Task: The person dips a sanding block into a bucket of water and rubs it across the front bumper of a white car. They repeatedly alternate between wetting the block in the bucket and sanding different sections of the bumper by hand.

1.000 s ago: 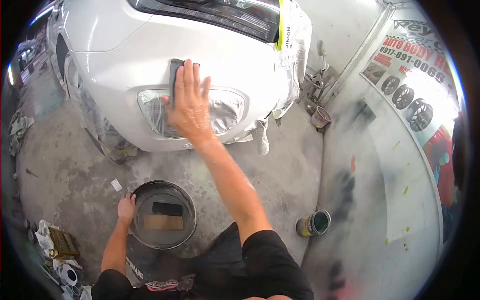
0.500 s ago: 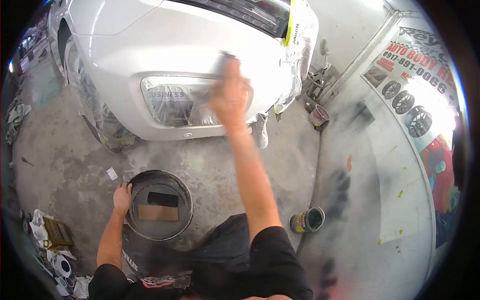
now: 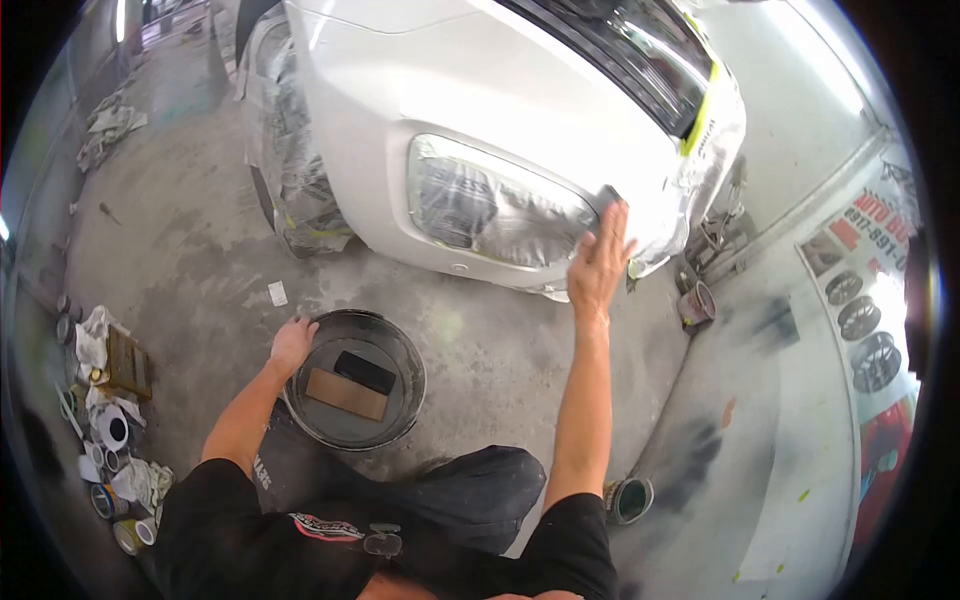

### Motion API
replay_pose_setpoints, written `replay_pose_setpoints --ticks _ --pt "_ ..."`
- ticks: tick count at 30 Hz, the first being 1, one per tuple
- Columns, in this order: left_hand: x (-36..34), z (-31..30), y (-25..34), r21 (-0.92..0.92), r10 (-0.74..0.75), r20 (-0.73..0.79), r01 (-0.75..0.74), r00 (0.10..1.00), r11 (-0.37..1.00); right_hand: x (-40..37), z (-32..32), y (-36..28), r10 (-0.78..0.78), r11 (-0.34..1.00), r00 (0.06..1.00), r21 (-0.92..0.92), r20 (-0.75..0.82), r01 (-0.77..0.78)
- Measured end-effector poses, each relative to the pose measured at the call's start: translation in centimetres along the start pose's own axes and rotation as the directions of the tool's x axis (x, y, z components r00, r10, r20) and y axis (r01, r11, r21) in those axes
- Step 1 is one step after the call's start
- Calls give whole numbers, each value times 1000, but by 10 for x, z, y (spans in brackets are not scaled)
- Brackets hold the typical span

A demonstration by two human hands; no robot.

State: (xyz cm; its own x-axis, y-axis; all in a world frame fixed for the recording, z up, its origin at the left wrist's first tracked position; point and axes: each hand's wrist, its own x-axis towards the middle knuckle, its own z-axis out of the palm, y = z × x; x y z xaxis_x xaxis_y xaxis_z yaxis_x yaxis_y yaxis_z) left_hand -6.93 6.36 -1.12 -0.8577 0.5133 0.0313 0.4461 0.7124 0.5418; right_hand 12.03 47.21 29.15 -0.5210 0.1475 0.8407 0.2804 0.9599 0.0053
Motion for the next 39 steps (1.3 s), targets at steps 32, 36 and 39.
replay_pose_setpoints --ticks 32,36,39 --pt "6 -227 228 -767 227 -327 -117 917 -631 21 5 -272 31 -422 768 705 640 -570" --pt "-7 -197 163 -672 279 -216 65 936 -738 -20 13 -235 -136 -814 706 327 695 -479" --pt "-3 -167 104 -890 226 -110 6 968 -456 -59 12 -209 -209 -696 570 289 795 -657"
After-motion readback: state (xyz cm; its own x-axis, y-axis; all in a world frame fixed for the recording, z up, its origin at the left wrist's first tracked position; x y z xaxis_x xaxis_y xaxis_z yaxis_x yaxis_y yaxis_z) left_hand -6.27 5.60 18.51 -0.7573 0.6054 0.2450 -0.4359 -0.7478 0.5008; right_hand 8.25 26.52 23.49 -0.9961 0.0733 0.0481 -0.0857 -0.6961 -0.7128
